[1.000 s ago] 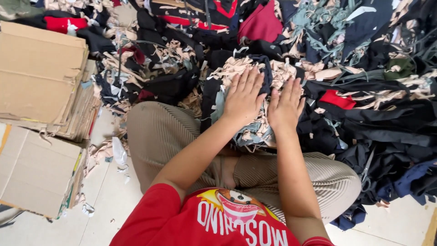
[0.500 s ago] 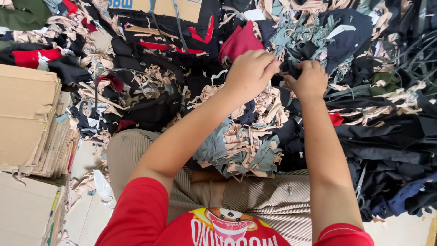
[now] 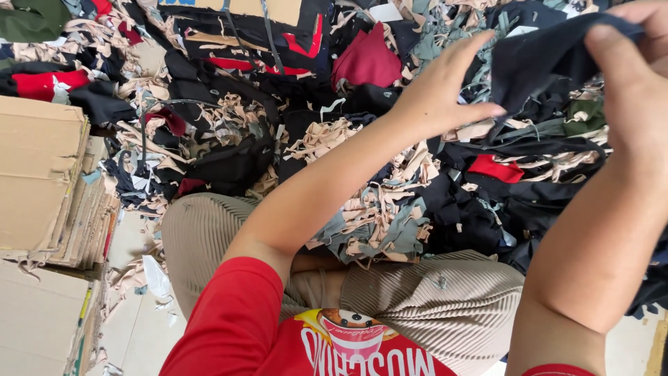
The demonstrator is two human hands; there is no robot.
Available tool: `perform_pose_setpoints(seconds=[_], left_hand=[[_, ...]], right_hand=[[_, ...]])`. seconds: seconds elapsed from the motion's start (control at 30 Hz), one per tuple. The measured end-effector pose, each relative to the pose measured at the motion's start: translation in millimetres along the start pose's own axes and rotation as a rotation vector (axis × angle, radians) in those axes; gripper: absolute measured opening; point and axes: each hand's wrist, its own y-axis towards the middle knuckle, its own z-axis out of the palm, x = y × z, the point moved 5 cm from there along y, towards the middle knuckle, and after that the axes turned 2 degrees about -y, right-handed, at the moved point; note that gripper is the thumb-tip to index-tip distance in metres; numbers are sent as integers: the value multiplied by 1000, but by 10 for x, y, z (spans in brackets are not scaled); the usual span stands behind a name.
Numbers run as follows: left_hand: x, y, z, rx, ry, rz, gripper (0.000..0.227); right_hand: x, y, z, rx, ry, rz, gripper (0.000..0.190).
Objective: The person places a folded black fabric sheet into a cardboard box, then repeatedly adds handfuls of shredded fabric pieces into the box, pressing them down to fill the space. The person continues adding and compacting the shredded fabric until the box is full.
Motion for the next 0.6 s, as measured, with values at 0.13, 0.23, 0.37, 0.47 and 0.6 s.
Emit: perform_pose_setpoints(seconds=[0.13, 0.23, 0.37, 0.47, 0.6], left_hand=[[-505, -250, -121, 87, -268, -132, 65], [-488, -423, -326, 147, -604, -463, 49], [-509, -779, -665, 56, -914, -336, 4], [-713, -968, -696, 242, -417, -119, 25], [-1003, -1302, -831, 199, -279, 112, 13]], right_hand=[[376, -321, -197, 11, -149, -143, 22], [306, -547, -286, 34, -111, -94, 26], [808, -840, 7, 308, -188, -238, 18], [1150, -969, 608, 413, 286, -260, 92], [788, -1259, 1562, 601, 935, 70, 106]])
